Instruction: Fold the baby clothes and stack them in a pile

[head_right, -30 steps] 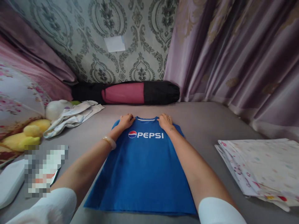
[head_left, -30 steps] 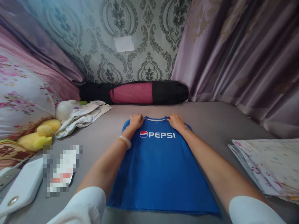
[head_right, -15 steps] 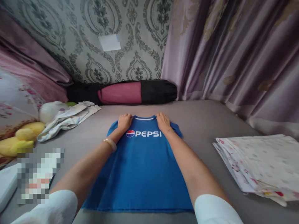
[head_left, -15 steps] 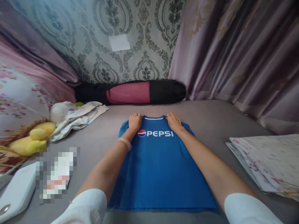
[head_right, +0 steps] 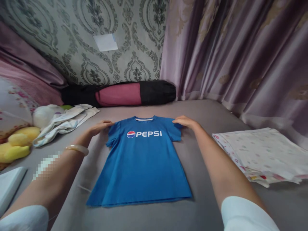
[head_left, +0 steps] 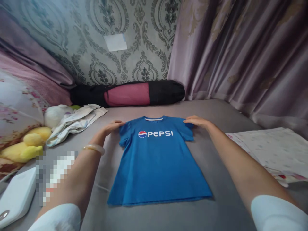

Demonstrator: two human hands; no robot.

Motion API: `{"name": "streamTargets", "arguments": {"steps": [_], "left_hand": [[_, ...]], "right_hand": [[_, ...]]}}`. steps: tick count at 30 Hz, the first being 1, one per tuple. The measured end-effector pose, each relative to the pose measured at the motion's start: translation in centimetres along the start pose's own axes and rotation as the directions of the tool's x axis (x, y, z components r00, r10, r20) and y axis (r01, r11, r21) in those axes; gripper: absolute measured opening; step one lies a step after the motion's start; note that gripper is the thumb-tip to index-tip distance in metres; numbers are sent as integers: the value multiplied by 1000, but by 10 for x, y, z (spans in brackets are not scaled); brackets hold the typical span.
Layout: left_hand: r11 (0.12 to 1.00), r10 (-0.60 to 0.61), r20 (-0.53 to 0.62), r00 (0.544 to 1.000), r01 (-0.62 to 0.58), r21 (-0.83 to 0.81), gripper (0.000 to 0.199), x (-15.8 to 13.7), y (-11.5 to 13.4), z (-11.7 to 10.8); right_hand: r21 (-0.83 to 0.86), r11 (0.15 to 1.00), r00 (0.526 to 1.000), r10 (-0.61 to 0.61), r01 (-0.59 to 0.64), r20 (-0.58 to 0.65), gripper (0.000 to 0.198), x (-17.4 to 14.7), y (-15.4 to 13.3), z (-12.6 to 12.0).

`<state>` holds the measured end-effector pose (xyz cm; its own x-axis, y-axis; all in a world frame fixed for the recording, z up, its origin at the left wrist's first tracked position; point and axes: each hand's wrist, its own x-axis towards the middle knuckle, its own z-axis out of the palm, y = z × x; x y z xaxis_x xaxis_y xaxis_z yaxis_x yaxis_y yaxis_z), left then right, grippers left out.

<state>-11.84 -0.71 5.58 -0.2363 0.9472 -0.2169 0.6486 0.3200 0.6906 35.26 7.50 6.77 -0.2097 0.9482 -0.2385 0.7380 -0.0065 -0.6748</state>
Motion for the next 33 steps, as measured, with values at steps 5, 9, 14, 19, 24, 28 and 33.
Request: {"name": "streamTargets", "arguments": {"steps": [5,9,14,19,24,28,33], "left_hand": [[995,98,103,990,-94,-44,46,-8,1,-6],[987,123,-26,992,-125,-98,49,-5,2,-4],[996,26,-21,999,-27,-84,53,-12,-4,-11],[972,-39,46,998,48,-228,44,-23,-13,-9],[972,-226,-315,922,190,-140,23,-23,-7,19],[974,-74,-470,880,165,156,26,-23,-2,40],[864,39,-403,914,172,473,39,-30,-9,52]], "right_hand": [[231,961,987,158,-151,-11,10,-6,11,-2],[481,864,964,235,-149,-123,13,-9,13,9],[467,872,934,278,-147,-226,17,-16,15,26],[306,937,900,276,-172,-339,16,-17,17,38],[100,971,840,238,-217,-487,27,-17,2,52],[-191,948,856,128,-253,-501,38,-28,-7,62],[-411,870,865,32,-270,-501,39,-34,-1,67]]}}
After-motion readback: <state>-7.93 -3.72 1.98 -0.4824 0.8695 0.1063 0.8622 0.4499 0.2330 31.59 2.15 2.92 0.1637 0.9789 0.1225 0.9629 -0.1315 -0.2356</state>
